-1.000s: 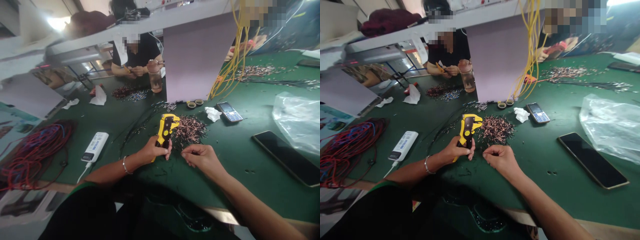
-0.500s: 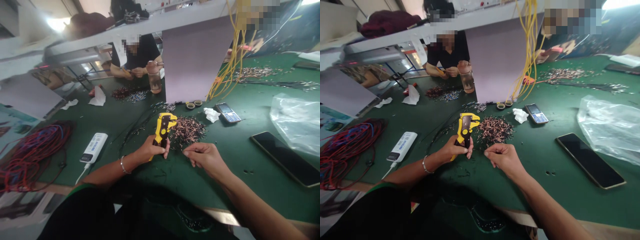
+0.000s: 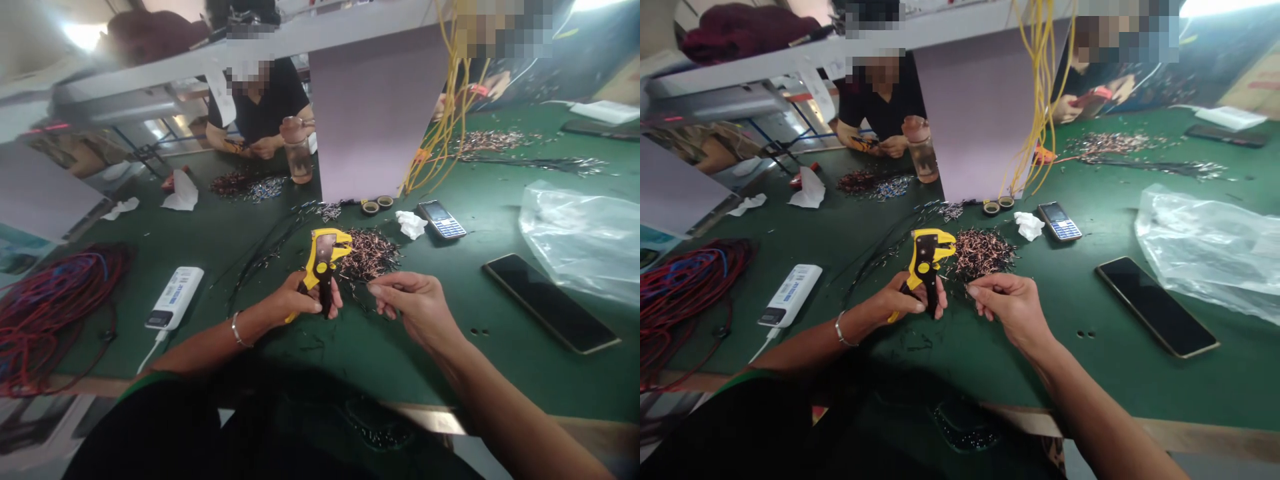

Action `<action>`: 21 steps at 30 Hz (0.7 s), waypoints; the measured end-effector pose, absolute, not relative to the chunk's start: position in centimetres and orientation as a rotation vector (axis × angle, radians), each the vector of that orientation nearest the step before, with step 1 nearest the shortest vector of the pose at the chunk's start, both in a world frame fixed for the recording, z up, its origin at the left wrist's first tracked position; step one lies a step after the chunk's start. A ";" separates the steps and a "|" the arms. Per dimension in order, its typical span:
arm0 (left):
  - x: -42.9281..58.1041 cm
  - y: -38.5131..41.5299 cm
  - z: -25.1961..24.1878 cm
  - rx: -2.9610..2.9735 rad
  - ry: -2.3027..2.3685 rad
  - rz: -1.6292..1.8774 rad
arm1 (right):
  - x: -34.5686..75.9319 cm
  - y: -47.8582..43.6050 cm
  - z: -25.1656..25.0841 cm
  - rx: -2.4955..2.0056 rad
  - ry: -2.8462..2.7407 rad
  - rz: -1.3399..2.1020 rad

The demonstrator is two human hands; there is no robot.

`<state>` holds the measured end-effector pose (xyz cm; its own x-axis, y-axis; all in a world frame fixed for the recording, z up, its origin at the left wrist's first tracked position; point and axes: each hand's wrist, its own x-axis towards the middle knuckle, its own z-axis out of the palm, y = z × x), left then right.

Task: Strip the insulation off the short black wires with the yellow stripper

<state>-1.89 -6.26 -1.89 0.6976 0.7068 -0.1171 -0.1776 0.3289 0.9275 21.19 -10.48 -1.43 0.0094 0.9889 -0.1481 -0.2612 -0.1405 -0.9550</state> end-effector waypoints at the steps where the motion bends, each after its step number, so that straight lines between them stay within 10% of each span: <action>1: -1.9 -6.3 -1.8 1.072 0.551 0.613 | 21.2 -10.5 -1.4 -1.131 -0.918 1.386; 21: -1.7 -7.1 -2.2 1.218 0.509 0.467 | 19.9 -12.0 -0.8 -1.175 -1.571 0.412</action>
<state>-1.70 -7.09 -2.17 0.7977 0.5915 -0.1177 -0.0660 0.2796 0.9578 19.94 -12.01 -0.85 0.0681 0.8388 0.5402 0.4659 0.4520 -0.7607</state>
